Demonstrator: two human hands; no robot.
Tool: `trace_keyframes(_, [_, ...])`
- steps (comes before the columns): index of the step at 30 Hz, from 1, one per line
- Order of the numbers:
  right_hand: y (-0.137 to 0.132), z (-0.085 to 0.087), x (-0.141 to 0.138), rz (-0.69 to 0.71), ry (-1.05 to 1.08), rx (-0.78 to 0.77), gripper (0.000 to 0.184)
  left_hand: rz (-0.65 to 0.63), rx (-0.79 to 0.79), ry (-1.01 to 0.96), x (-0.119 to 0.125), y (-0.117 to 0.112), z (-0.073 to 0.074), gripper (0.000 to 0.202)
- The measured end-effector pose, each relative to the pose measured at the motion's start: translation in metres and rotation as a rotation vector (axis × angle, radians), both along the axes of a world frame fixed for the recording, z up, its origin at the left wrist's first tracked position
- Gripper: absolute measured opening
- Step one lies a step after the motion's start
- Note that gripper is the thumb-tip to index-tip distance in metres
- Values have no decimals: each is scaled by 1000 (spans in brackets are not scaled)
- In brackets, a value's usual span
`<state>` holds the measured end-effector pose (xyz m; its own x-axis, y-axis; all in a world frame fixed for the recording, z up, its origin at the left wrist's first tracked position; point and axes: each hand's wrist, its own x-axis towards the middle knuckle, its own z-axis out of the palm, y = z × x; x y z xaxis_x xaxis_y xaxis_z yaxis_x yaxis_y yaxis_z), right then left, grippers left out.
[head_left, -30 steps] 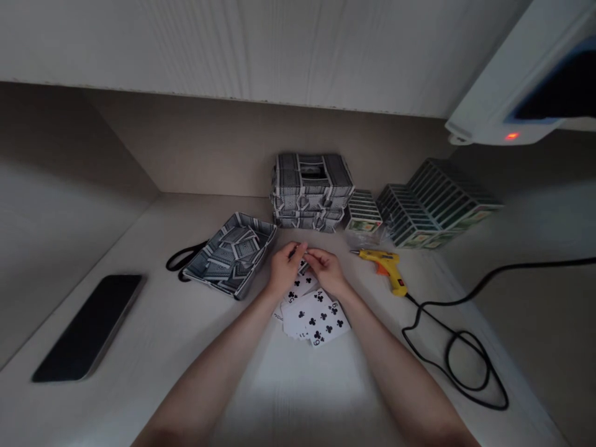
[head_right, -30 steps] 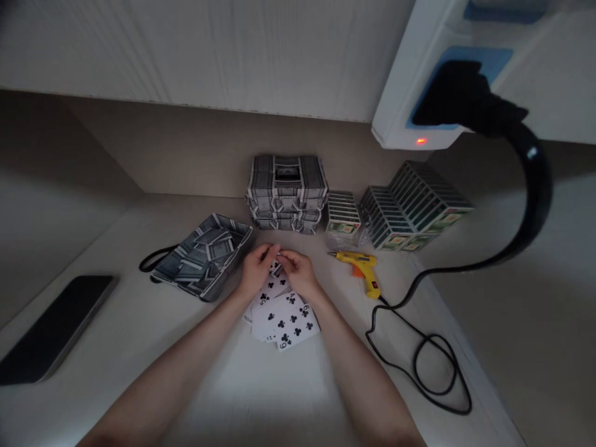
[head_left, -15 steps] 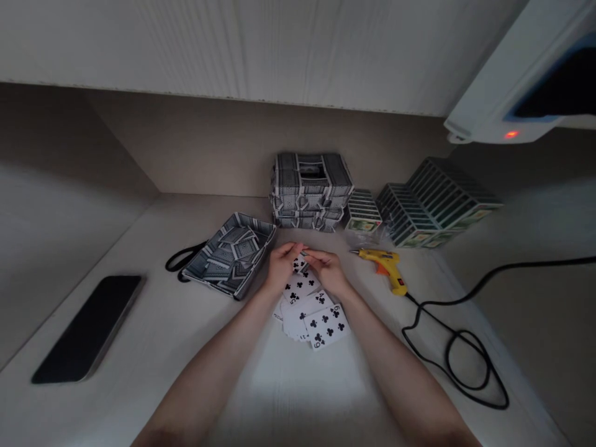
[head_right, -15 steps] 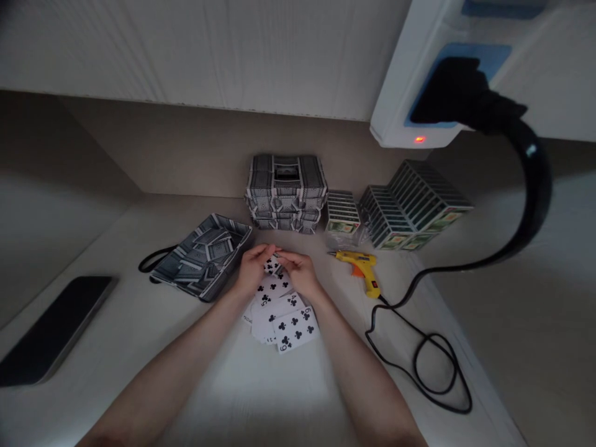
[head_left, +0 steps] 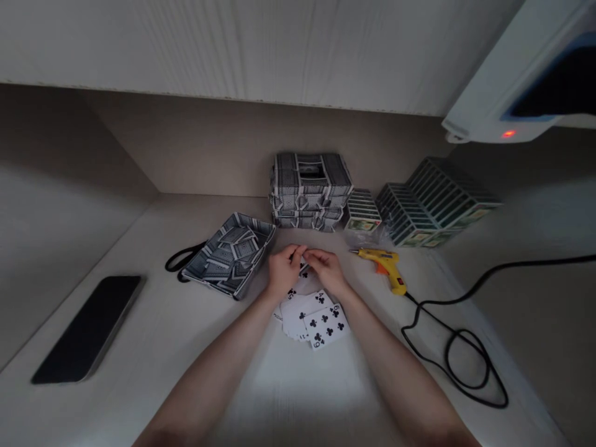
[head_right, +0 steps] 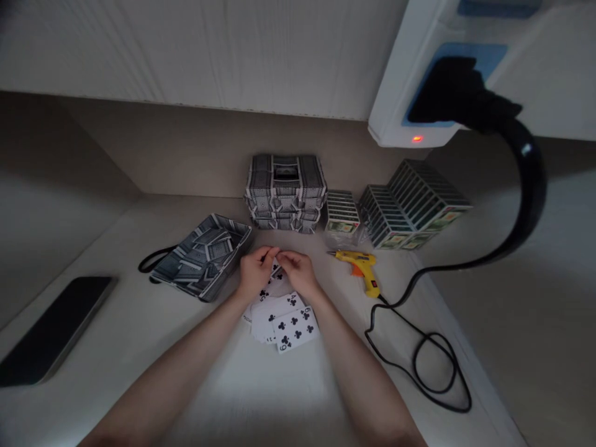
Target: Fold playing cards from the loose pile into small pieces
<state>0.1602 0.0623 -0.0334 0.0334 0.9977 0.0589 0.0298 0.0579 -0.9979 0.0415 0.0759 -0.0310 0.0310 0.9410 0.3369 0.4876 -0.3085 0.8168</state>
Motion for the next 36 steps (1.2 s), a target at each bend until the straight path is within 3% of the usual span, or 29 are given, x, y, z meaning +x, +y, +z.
trace_keyframes(6, [0,-2,0,27,17,-3,25,-20,98,151,-2,-4,1,25])
trace_keyframes(16, [1,0,-1,51,22,-25,30,43,-20,-17,3,1,-4,33])
trace_keyframes(26, [1,-2,0,60,6,-4,27,-9,104,168,1,-2,-4,24])
trace_keyframes(33, [3,-2,0,20,-42,1,28,-13,15,58,2,1,-6,26])
trace_keyframes(36, [4,-1,-1,34,31,-44,28,10,17,-5,2,1,-5,27])
